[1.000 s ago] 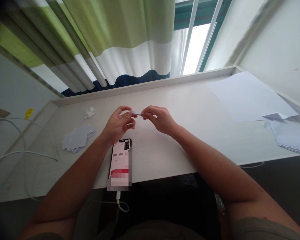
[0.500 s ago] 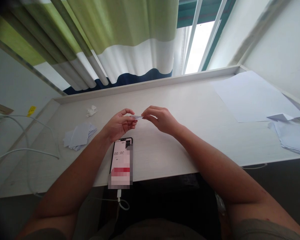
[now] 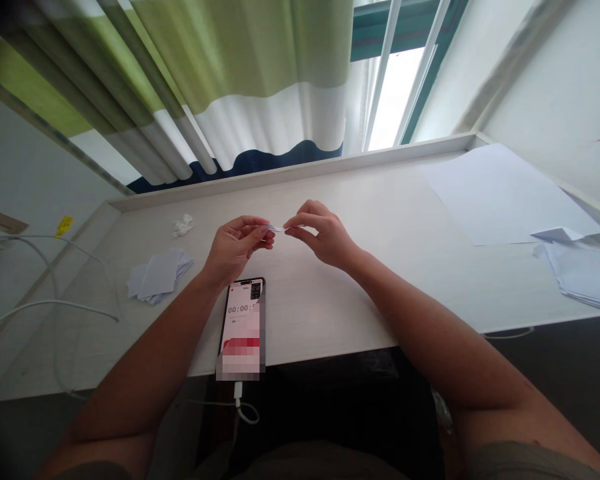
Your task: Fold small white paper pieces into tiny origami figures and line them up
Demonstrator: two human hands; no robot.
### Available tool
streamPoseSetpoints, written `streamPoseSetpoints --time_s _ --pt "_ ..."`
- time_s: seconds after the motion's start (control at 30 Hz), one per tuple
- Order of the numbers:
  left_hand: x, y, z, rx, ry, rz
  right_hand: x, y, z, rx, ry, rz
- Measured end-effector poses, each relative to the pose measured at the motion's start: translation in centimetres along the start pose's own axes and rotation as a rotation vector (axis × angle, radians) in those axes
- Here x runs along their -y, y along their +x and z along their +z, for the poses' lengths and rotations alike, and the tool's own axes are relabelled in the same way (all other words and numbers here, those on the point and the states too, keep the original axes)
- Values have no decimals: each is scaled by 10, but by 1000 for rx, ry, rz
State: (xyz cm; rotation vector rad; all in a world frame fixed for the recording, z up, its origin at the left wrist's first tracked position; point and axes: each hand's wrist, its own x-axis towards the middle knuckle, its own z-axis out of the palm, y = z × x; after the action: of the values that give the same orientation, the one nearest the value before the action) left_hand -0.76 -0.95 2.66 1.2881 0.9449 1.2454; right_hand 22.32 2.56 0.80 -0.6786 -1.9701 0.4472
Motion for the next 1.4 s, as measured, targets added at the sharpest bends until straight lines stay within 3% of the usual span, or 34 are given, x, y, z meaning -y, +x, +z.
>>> streamPoseSetpoints --time_s 0.33,0.5,0.73,0.87,1.0,1.2,1.4 --pt "7 1 3 -49 173 211 4 1 2 -15 185 155" --pt "14 -1 1 -77 263 245 -1 -1 6 55 365 351" --pt "21 0 -8 -27 438 517 -1 1 7 143 636 489" --pt "18 -1 -9 -14 455 568 2 2 5 154 715 519" --pt "15 -4 -9 13 441 492 3 3 4 164 732 530" --pt "10 0 -9 -5 350 212 -1 1 5 149 620 484" --pt "7 2 -11 138 342 3 3 0 6 201 465 435"
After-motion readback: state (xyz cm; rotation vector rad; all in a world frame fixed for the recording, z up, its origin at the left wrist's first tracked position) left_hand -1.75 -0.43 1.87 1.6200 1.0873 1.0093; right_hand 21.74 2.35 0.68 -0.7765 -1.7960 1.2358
